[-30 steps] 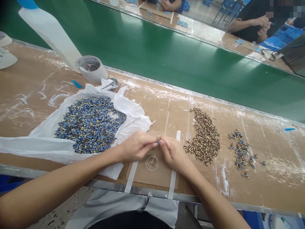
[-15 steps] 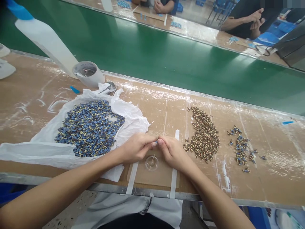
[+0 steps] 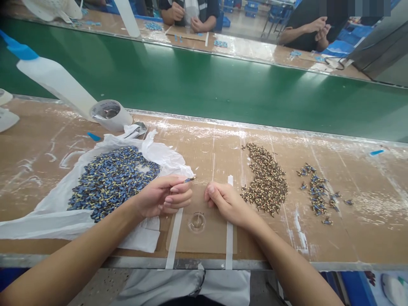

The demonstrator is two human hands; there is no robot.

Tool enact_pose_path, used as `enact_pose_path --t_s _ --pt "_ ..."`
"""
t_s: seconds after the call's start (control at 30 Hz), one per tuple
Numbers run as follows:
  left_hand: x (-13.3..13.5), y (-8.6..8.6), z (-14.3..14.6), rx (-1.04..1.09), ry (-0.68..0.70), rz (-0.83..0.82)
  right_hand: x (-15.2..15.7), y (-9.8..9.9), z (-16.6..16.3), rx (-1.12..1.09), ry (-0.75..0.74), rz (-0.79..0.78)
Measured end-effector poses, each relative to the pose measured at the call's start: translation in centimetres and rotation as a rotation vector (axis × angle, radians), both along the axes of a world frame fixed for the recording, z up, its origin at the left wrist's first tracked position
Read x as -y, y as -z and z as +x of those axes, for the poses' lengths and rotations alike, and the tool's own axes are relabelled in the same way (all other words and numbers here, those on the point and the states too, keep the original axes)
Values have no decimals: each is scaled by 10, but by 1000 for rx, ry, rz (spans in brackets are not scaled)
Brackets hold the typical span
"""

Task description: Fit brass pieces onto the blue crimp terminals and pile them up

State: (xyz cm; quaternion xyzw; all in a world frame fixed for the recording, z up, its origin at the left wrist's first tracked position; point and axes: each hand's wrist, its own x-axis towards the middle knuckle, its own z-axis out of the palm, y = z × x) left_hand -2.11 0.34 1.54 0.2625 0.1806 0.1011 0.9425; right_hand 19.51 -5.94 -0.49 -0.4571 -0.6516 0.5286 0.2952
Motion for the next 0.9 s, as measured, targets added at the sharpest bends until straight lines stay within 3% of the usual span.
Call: enact_pose_path --t_s 0.13,0.27,0.37,0.53,0.6,0.67,0.9 --pt "0 3 1 14 -9 -63 -1 -2 -1 19 3 8" --pt "2 5 2 -28 5 21 -1 -3 -1 9 36 -2" --pt "5 5 5 -174 -3 321 0 -3 -2 -33 47 -31" --pt "13 3 11 -436 -85 1267 1 -3 -3 -92 33 -41" --pt "16 5 13 -460 -59 1495 1 -3 -4 -104 49 -43" --pt "18 7 15 -474 -35 1597 2 -2 -5 -80 71 -39" --pt "20 7 13 -569 12 1685 1 3 -5 -27 118 -11"
